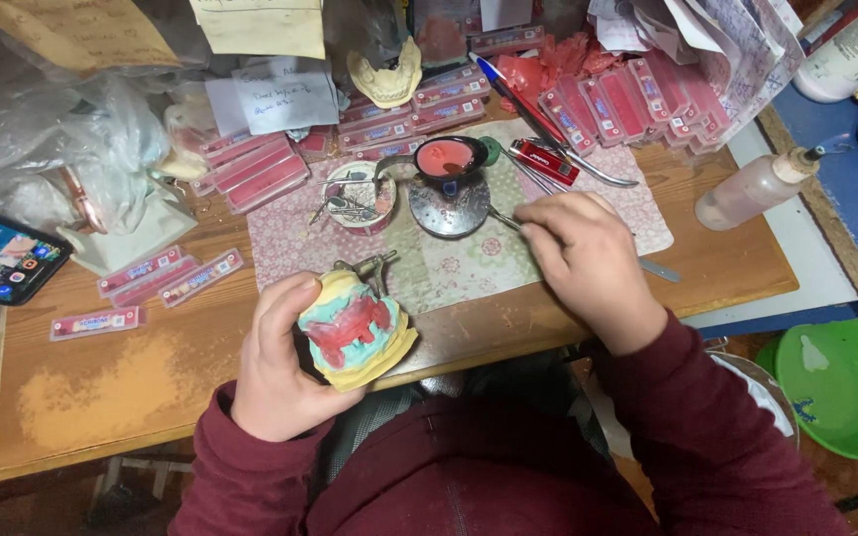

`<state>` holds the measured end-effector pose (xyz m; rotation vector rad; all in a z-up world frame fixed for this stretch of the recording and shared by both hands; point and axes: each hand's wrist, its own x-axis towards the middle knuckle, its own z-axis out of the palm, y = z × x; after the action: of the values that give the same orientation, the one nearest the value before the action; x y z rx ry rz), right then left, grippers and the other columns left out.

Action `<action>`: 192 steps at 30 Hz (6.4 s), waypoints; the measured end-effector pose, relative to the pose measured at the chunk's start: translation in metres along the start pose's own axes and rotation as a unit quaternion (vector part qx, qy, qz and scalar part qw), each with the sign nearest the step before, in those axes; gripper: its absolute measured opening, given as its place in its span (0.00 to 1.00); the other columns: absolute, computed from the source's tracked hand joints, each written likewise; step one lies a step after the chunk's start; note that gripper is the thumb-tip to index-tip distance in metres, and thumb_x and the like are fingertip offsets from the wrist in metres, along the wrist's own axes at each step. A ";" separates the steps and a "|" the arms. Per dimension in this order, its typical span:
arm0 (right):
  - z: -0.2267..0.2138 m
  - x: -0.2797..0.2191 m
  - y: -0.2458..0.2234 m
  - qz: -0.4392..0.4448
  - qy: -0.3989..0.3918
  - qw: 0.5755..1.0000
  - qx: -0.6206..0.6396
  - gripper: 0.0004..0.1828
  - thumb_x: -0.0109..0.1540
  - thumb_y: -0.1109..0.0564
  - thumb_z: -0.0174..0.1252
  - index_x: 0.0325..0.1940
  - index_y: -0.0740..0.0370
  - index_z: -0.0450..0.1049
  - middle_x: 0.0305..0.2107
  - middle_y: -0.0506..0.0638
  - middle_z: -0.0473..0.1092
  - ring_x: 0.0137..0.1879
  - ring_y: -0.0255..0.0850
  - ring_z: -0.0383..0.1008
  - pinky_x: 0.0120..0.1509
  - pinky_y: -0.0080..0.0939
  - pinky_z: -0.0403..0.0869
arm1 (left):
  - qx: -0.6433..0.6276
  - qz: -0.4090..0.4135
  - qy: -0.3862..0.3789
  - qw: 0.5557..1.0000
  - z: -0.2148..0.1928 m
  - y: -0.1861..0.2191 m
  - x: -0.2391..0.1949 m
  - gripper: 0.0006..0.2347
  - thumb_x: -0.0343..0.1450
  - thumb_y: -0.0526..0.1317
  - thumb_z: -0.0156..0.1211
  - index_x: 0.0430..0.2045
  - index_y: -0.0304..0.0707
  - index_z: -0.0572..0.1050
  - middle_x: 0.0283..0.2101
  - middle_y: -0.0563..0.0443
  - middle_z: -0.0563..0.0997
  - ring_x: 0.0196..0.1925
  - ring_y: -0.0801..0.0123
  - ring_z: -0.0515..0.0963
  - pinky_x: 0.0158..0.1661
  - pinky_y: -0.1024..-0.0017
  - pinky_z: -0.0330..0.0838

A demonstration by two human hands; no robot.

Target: Applying and shaping pink dental wax on a jaw mold using a heated carving tool.

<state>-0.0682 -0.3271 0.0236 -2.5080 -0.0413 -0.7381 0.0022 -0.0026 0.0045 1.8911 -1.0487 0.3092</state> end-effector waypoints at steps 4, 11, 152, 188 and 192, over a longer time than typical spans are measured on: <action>0.010 0.029 -0.011 -0.050 -0.071 0.995 -0.043 0.43 0.54 0.39 0.72 0.60 0.76 0.71 0.52 0.67 0.70 0.60 0.59 0.67 0.63 0.55 0.67 | 0.010 0.016 -0.003 1.000 0.000 0.002 0.002 0.43 0.51 0.38 0.80 0.61 0.40 0.59 0.58 0.34 0.71 0.58 0.44 0.77 0.58 0.57 0.74; 0.043 0.046 -0.014 0.026 -0.109 0.988 -0.107 0.54 0.46 0.31 0.75 0.53 0.80 0.67 0.47 0.67 0.66 0.55 0.60 0.63 0.61 0.56 0.66 | 0.012 0.020 -0.007 1.000 -0.002 0.005 0.002 0.44 0.51 0.40 0.81 0.62 0.42 0.58 0.57 0.34 0.72 0.57 0.43 0.78 0.55 0.57 0.74; 0.079 -0.065 -0.062 0.038 0.008 0.844 0.535 0.10 0.70 0.71 0.48 0.49 0.62 0.57 0.55 0.71 0.71 0.61 0.57 0.77 0.67 0.53 0.78 | -0.004 -0.037 -0.091 0.995 -0.016 0.011 0.023 0.48 0.55 0.44 0.81 0.69 0.35 0.54 0.62 0.35 0.71 0.62 0.43 0.75 0.57 0.57 0.72; -0.002 -0.048 0.048 0.156 0.081 0.984 -0.021 0.08 0.76 0.62 0.56 0.53 0.68 0.63 0.32 0.55 0.67 0.38 0.49 0.68 0.48 0.50 0.69 | -0.071 -0.152 -0.128 0.978 -0.018 -0.004 0.013 0.67 0.42 0.46 0.87 0.74 0.38 0.39 0.71 0.32 0.62 0.68 0.43 0.69 0.66 0.59 0.65; -0.004 -0.041 0.037 0.120 0.072 0.979 -0.151 0.05 0.71 0.63 0.63 0.47 0.68 0.73 0.36 0.60 0.70 0.44 0.55 0.72 0.53 0.54 0.71 | -0.062 -0.110 -0.103 0.987 -0.016 -0.005 0.012 0.65 0.43 0.45 0.88 0.73 0.39 0.43 0.70 0.32 0.63 0.70 0.43 0.69 0.66 0.58 0.66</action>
<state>-0.0985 -0.3565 -0.0118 -2.6670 0.4486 -0.8740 0.0169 0.0049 0.0172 1.9331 -0.9580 -0.0794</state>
